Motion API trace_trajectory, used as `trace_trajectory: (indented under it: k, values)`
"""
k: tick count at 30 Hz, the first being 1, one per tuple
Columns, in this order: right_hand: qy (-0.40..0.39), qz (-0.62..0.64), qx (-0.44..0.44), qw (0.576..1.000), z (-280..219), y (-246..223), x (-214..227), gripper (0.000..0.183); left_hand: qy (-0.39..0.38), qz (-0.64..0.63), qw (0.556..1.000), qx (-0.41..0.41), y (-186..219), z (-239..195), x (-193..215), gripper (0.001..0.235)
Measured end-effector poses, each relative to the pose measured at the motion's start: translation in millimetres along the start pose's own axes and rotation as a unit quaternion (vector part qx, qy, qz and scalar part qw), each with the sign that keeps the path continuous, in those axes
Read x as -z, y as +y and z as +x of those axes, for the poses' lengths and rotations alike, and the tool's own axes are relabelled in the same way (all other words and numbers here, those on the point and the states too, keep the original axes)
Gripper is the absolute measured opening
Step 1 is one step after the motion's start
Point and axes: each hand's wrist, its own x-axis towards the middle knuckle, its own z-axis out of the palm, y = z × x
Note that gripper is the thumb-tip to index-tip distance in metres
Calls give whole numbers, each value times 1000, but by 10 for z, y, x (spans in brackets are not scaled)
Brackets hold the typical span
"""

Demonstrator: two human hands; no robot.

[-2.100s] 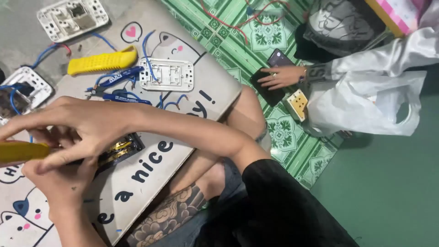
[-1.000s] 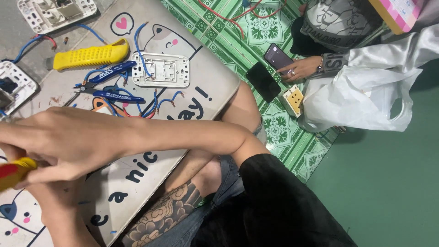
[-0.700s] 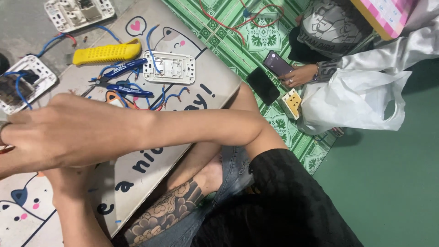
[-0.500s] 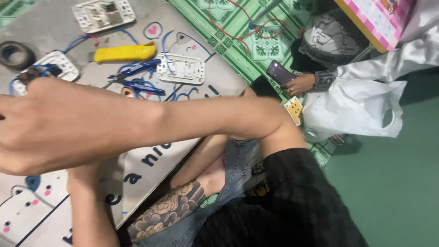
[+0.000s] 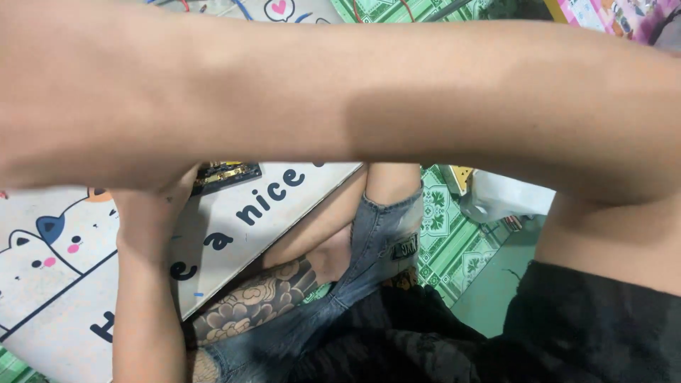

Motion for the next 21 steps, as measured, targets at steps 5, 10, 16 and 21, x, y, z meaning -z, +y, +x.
trace_trajectory:
  k: [5,10,16,21]
  values:
    - [59,5,-58,997,-79,46,64,31,7,-15,1000,-17,222,426,-318,38]
    - [116,-4,-118,986,-106,50,116,52,17,-29,998,-48,585,770,-692,40]
    - [101,350,-17,931,-216,128,212,15,16,-8,997,-75,1127,1021,-740,43]
    - [-133,120,-121,976,-190,59,610,23,42,112,993,-13,1344,730,43,45]
